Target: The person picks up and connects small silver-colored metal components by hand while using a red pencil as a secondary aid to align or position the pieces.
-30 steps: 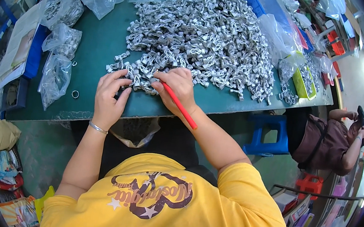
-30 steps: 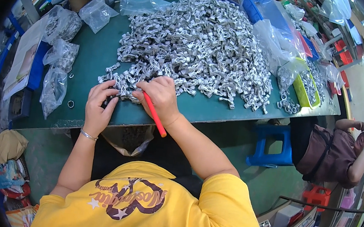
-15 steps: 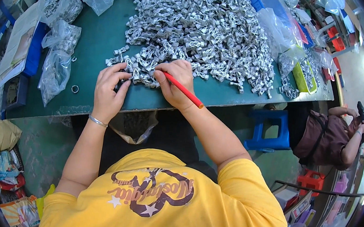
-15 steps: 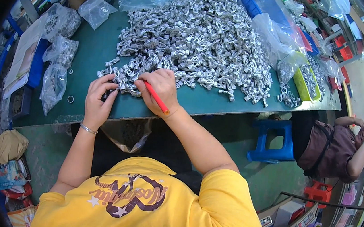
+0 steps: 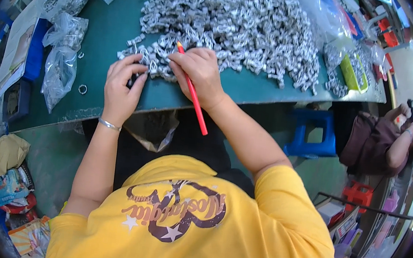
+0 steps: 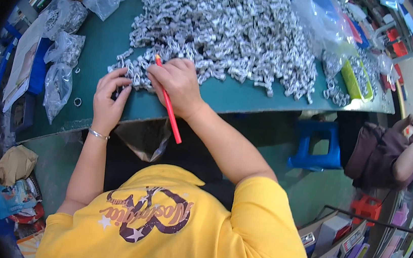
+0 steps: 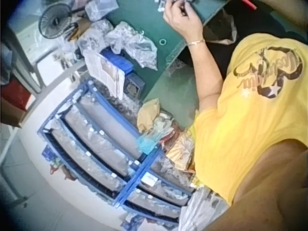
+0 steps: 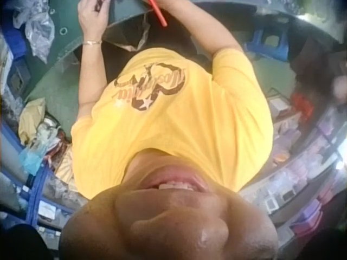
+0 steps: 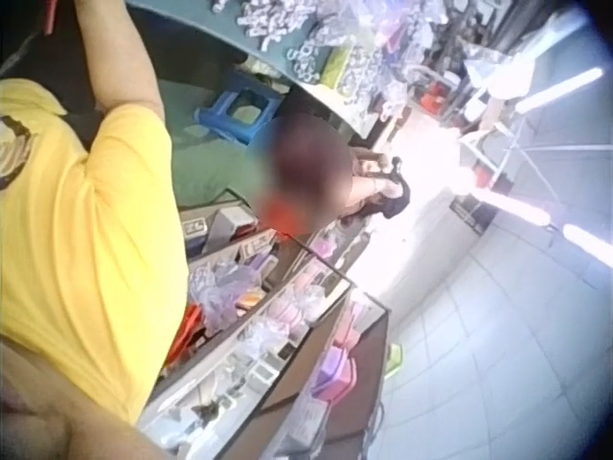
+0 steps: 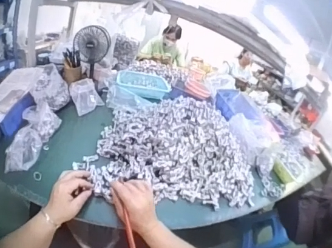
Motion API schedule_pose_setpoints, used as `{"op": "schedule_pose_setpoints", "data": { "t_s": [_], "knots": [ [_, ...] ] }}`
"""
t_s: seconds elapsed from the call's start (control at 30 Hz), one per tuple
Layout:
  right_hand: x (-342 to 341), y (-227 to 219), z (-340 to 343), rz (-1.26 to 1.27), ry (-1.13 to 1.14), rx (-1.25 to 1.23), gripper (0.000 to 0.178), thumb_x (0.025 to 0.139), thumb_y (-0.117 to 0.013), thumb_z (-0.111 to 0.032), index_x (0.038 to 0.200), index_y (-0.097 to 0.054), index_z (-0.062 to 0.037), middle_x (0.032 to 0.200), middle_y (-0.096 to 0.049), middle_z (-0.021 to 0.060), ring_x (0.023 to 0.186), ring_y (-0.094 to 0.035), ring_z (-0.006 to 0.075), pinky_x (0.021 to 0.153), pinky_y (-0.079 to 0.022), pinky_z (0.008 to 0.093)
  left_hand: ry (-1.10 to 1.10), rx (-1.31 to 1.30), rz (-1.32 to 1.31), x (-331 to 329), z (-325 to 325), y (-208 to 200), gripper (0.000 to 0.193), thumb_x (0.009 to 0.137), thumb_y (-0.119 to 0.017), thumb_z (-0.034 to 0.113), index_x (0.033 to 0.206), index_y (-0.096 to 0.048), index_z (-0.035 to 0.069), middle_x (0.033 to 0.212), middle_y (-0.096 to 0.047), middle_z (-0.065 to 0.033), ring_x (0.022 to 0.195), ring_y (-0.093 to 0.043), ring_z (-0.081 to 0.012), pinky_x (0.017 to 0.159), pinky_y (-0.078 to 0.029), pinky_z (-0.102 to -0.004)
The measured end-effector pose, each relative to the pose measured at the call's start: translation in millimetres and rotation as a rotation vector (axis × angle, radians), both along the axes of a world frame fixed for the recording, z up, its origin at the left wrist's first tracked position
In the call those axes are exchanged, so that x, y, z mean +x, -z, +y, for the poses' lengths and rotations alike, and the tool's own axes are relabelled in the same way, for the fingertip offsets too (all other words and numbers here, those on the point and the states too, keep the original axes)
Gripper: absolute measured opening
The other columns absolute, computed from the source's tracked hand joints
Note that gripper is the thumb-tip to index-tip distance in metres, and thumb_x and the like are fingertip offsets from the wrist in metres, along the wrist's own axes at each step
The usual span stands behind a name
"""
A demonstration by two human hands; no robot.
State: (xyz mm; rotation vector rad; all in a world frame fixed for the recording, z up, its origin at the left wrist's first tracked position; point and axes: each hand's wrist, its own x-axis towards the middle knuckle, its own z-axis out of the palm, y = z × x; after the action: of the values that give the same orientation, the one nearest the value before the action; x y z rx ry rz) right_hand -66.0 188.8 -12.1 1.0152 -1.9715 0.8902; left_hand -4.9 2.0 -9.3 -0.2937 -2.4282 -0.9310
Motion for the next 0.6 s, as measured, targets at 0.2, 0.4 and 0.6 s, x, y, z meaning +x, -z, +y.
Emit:
{"op": "schedule_pose_setpoints", "data": {
  "t_s": [0.2, 0.4, 0.6],
  "knots": [
    [9.3, 5.4, -6.2, 0.038, 0.012, 0.003, 0.009, 0.074, -0.065, -0.015, 0.079, -0.058, -0.0134, 0.068, -0.056, -0.0005, 0.072, -0.054, 0.0180, 0.069, -0.037, 0.0330, -0.016, 0.026, -0.050, 2.2, 1.7, 3.0, 0.012, 0.076, -0.064, 0.002, 0.089, -0.064, 0.004, 0.113, -0.060, -0.0094, 0.105, -0.054, -0.0248, 0.089, -0.043, -0.0332],
    [5.2, 7.0, -8.1, -0.030, -0.016, -0.040, 0.009, 0.074, -0.065, -0.014, 0.080, -0.059, -0.0114, 0.072, -0.058, 0.0016, 0.073, -0.056, 0.0210, 0.070, -0.039, 0.0340, -0.034, -0.002, -0.025, 1.8, 0.4, 7.3, 0.012, 0.076, -0.065, 0.004, 0.088, -0.064, 0.005, 0.112, -0.060, -0.0088, 0.105, -0.053, -0.0251, 0.090, -0.042, -0.0334],
    [3.2, 1.7, -1.8, -0.045, -0.015, -0.089, 0.015, 0.071, -0.066, -0.005, 0.085, -0.060, -0.0070, 0.075, -0.061, 0.0067, 0.071, -0.057, 0.0248, 0.068, -0.042, 0.0362, -0.026, -0.012, 0.022, 3.8, -1.4, 2.7, 0.010, 0.076, -0.065, 0.004, 0.086, -0.064, 0.005, 0.108, -0.062, -0.0084, 0.102, -0.055, -0.0258, 0.089, -0.042, -0.0339]
  ]
}}
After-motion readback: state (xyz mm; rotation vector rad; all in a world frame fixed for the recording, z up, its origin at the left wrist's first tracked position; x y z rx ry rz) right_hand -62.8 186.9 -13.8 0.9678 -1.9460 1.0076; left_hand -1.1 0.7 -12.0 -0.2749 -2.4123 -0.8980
